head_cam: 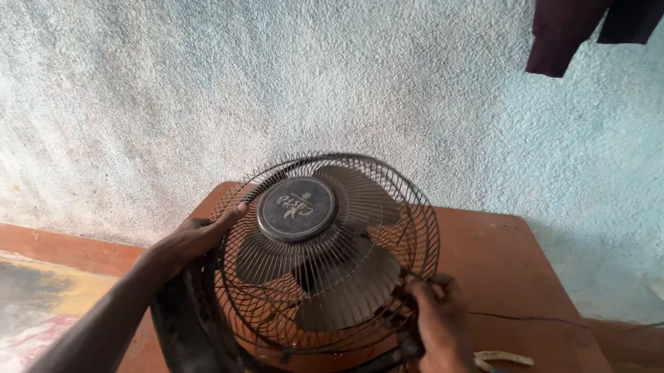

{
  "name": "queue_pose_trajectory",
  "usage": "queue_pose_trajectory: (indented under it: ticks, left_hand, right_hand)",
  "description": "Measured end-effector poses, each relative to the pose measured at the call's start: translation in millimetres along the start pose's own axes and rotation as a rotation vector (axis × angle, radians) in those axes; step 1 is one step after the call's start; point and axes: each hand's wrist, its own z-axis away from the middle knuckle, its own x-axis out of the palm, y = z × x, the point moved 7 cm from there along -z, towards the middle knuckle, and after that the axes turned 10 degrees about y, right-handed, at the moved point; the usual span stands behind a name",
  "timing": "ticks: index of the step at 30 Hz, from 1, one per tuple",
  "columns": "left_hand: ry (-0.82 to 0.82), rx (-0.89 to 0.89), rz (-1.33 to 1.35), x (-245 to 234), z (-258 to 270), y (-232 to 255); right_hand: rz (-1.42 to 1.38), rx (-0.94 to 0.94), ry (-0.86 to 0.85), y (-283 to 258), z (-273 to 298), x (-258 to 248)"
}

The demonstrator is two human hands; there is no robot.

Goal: The person reassembles a table fan by attaching the front wire cage to the fan head. They use pliers to secure the cage and then rotate the fan head to check the assembly.

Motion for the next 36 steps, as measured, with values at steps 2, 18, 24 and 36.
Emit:
queue_pose_trajectory:
  ticks: [2, 18, 24, 36]
  left_hand:
    - [-0.007, 0.137, 0.024, -4.5, -5.7, 0.5]
    - [-0.019, 0.025, -0.284, 11.5, -28.4, -36.4]
    - [-0.031, 0.022, -0.293, 13.8, -31.3, -39.7]
    - [0.066, 0.069, -0.189, 10.5, -10.3, -18.5]
  right_hand:
    - [0.103, 0.087, 0.033, 15.1, -2.2, 4.4]
    - [0.158, 0.063, -0.012, 70.5, -33.3, 8.4]
    - [0.267, 0.056, -0.018, 61.7, -25.7, 1.5]
    - [0.362, -0.076, -0.089, 27.3, -13.5, -5.9]
